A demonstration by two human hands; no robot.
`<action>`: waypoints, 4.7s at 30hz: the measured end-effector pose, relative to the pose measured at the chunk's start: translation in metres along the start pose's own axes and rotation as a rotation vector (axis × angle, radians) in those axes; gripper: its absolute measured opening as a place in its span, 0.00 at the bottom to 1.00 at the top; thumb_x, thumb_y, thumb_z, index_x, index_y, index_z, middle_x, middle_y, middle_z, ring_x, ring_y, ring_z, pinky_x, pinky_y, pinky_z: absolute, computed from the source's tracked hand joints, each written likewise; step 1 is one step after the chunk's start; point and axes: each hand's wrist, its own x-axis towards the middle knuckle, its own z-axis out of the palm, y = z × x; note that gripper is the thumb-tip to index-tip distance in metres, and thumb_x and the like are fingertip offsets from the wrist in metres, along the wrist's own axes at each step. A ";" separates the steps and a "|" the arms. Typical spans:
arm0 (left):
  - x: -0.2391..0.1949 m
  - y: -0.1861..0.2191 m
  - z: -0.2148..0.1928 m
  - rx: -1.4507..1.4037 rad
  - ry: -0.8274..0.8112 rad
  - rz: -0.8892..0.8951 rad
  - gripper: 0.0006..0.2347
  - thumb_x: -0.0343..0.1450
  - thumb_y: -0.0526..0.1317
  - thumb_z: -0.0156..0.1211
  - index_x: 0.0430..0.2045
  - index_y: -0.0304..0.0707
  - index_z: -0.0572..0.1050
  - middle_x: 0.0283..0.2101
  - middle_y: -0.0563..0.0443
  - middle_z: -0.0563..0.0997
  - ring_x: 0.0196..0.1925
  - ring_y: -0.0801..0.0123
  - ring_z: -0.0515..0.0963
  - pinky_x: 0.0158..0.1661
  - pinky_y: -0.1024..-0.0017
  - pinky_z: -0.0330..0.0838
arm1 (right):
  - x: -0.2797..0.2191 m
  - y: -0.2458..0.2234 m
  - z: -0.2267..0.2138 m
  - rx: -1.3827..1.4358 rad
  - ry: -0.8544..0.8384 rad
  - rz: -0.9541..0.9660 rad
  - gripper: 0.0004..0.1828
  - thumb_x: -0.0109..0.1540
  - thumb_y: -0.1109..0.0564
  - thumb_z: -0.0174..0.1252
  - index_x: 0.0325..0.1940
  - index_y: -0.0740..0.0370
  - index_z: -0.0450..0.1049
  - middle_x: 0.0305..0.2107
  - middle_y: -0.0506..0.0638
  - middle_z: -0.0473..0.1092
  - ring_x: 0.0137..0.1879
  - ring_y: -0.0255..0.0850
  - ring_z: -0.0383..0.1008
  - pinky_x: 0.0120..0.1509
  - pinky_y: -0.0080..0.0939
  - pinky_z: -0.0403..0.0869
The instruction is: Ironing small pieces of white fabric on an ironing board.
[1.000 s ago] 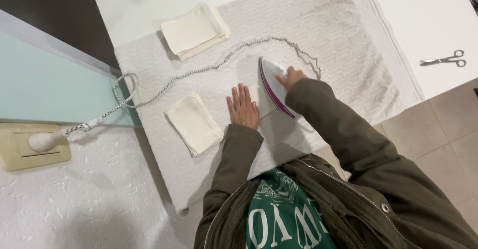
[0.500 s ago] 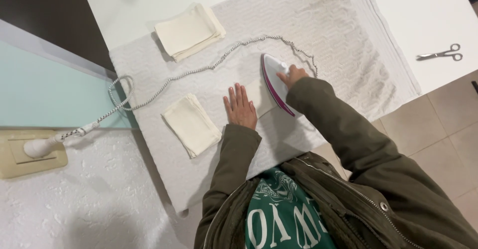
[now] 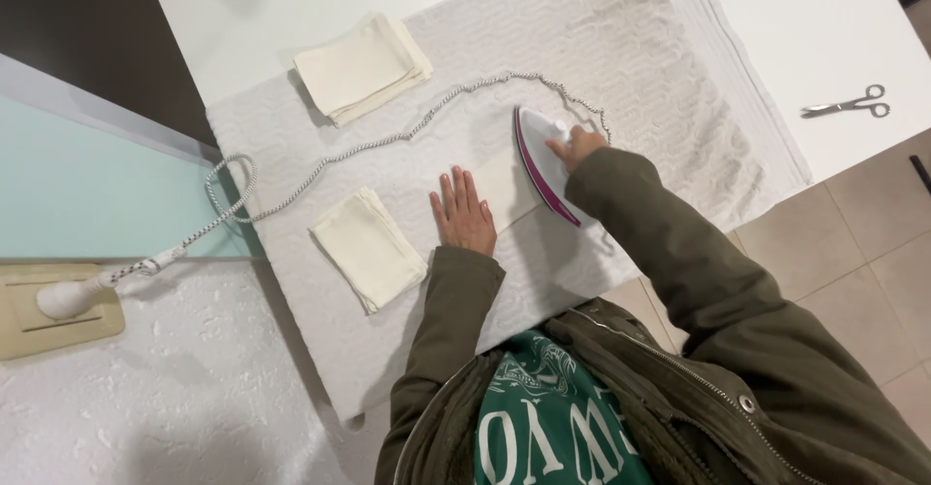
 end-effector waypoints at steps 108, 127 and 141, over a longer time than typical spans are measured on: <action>-0.081 -0.027 0.018 -0.189 0.220 -0.063 0.23 0.76 0.34 0.48 0.68 0.22 0.59 0.75 0.30 0.57 0.78 0.42 0.55 0.74 0.50 0.49 | -0.069 -0.125 0.058 0.017 -0.036 -0.151 0.33 0.65 0.34 0.58 0.52 0.69 0.73 0.41 0.70 0.75 0.48 0.63 0.79 0.51 0.58 0.78; -0.083 -0.028 0.001 -0.293 0.142 -0.016 0.26 0.73 0.35 0.49 0.70 0.30 0.59 0.75 0.39 0.57 0.77 0.34 0.51 0.73 0.45 0.45 | -0.062 -0.111 0.059 -0.014 -0.018 -0.145 0.35 0.65 0.31 0.58 0.51 0.68 0.72 0.40 0.70 0.76 0.47 0.63 0.80 0.50 0.58 0.78; -0.081 -0.033 -0.006 -0.201 0.092 -0.017 0.25 0.73 0.35 0.49 0.69 0.30 0.59 0.76 0.41 0.56 0.77 0.38 0.51 0.73 0.48 0.45 | -0.051 -0.079 0.073 0.022 -0.029 -0.120 0.35 0.64 0.31 0.57 0.52 0.68 0.72 0.39 0.70 0.76 0.46 0.63 0.81 0.48 0.58 0.79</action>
